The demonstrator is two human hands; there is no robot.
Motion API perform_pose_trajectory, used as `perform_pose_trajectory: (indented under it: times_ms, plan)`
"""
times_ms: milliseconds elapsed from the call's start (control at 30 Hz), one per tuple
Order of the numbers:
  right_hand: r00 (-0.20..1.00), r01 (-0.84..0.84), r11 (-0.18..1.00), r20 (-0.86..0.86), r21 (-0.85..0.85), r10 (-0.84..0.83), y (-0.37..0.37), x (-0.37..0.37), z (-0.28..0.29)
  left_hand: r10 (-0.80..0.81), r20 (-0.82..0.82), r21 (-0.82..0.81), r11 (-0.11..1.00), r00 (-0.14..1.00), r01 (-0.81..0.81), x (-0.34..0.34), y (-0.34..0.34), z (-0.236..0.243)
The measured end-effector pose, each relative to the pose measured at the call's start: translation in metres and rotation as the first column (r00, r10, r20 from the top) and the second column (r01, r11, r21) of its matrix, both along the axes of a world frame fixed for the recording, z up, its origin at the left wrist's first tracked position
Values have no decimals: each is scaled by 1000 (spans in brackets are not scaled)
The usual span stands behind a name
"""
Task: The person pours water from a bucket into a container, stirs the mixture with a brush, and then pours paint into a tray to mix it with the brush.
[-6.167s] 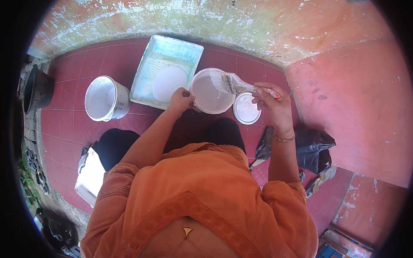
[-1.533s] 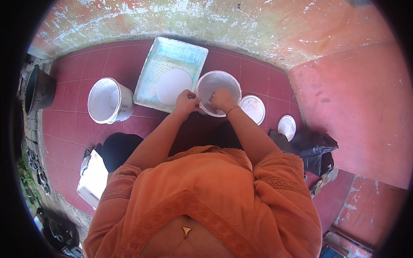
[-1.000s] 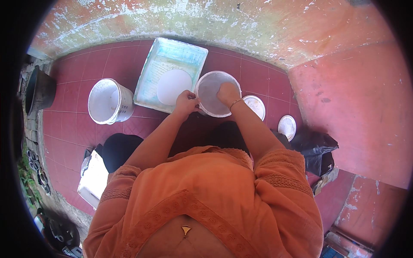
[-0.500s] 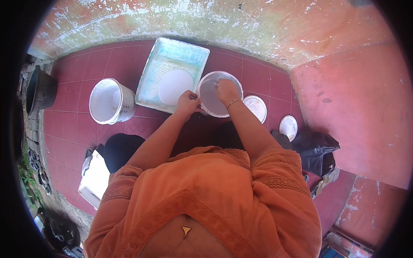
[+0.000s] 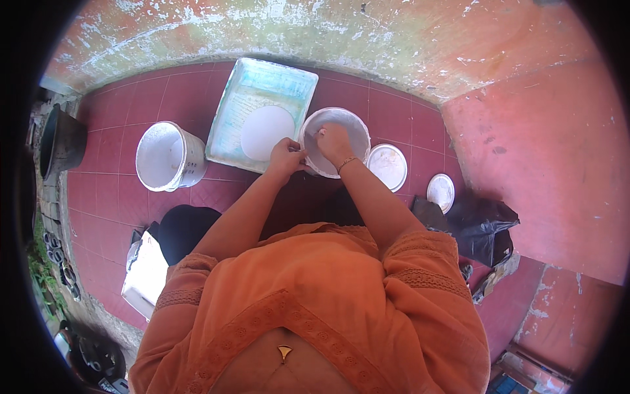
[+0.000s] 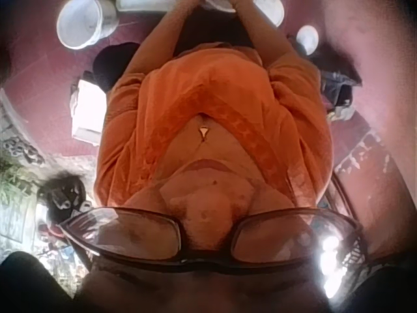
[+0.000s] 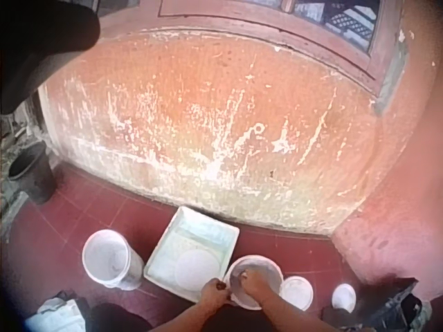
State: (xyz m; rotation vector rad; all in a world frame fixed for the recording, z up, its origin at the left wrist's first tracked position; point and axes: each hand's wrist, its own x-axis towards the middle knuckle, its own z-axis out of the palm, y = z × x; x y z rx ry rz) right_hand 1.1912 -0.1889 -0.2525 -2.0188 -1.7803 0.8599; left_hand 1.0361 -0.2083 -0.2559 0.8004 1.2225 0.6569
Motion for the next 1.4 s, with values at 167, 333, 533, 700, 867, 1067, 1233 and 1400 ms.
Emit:
perform_pose_trajectory:
  times_ms: [167,333,533,700,867,1067,1233,1400]
  plan:
    - [943,-67,993,331,96,32,5,26,-6,-14,6,7,1000,1000,14,-1,0,-3]
    - [889,-144,958,392,-249,236,-2,26,-3,62,27,-17,998,998,-62,1,0,-9]
    - [997,7,963,-71,-270,-28,-1,1,-6,-2,20,-21,1000,1000,2,0,2,-2]
    - [970,-50,989,243,136,16,12,14,-12,-2,19,-25,1000,1000,2,0,2,-4]
    - [889,-146,986,448,80,95,1,38,-7,-18,11,-18,1000,1000,19,0,3,-4]
    - [973,-143,961,146,-238,181,-10,4,6,-3,3,-20,1000,1000,3,0,4,-7]
    - [992,-89,977,105,191,70,1,5,0,-3,32,-13,1000,999,4,1,3,-8]
    - [931,-130,988,354,87,91,7,35,3,4,21,-14,1000,1000,-4,0,4,-8]
